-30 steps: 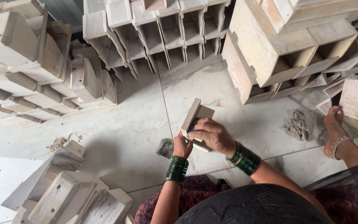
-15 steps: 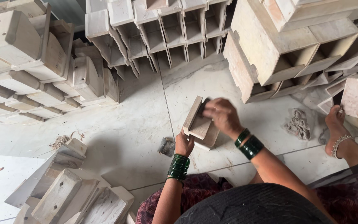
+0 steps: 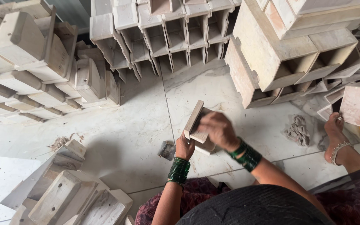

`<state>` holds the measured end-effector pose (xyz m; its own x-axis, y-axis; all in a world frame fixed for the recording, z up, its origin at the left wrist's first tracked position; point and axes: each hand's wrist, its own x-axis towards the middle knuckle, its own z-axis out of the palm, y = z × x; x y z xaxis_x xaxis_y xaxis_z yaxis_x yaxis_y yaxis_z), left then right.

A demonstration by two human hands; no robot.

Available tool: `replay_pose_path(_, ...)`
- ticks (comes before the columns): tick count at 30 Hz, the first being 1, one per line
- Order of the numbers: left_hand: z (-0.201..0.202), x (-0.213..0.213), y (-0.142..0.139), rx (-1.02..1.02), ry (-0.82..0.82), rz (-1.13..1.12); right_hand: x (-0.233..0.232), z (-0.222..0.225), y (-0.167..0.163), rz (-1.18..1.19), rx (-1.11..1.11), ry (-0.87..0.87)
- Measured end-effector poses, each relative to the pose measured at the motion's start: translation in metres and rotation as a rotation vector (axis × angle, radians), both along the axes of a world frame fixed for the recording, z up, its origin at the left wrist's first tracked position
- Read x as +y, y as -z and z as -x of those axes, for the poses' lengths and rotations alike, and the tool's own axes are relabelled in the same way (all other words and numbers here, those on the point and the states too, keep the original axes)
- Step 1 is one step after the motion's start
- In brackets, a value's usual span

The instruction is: The person sits on the floor and assembles small wooden boxes by hand, fitting wooden side panels and lids together and pressing the joints into place. They pick up individual wooden parts from the surrounding piles, align them, and set assembled boxes aside among the finished pieces.

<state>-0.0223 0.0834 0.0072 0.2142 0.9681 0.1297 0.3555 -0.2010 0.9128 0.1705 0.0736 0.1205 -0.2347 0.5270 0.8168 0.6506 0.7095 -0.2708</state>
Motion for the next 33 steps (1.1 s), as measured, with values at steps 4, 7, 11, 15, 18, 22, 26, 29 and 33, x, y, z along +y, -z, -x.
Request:
replay_pose_path(4, 0.0, 0.0, 0.003, 0.032, 0.007, -0.041, -0.008, 0.004, -0.009, 0.062, -0.187, 0.012)
replay_pose_path(7, 0.001, 0.001, 0.003, 0.02, 0.006, -0.073, -0.008, 0.004, -0.015, 0.062, -0.125, 0.247)
replay_pose_path(11, 0.001, 0.001, -0.002, 0.018, 0.005, 0.045, -0.008, 0.005, -0.014, 0.025, -0.011, -0.023)
replay_pose_path(15, 0.001, -0.001, -0.006, -0.072, 0.023, -0.026, -0.01, 0.005, -0.006, 0.023, -0.18, 0.112)
replay_pose_path(18, 0.002, -0.001, -0.006, 0.022, 0.016, -0.029, -0.01, 0.005, -0.002, -0.052, -0.043, 0.156)
replay_pose_path(22, 0.002, -0.001, -0.004, -0.056, 0.02, -0.07, -0.01, 0.005, -0.002, 0.058, 0.05, -0.14)
replay_pose_path(26, 0.002, 0.0, -0.001, 0.032, 0.019, 0.002, -0.01, 0.004, -0.002, 0.08, -0.173, 0.154)
replay_pose_path(29, 0.001, 0.001, -0.001, -0.014, 0.003, -0.073, -0.009, 0.002, 0.002, 0.068, -0.018, 0.174)
replay_pose_path(33, 0.002, 0.001, -0.004, -0.025, 0.018, -0.05, -0.01, 0.004, 0.014, 0.004, -0.046, -0.02)
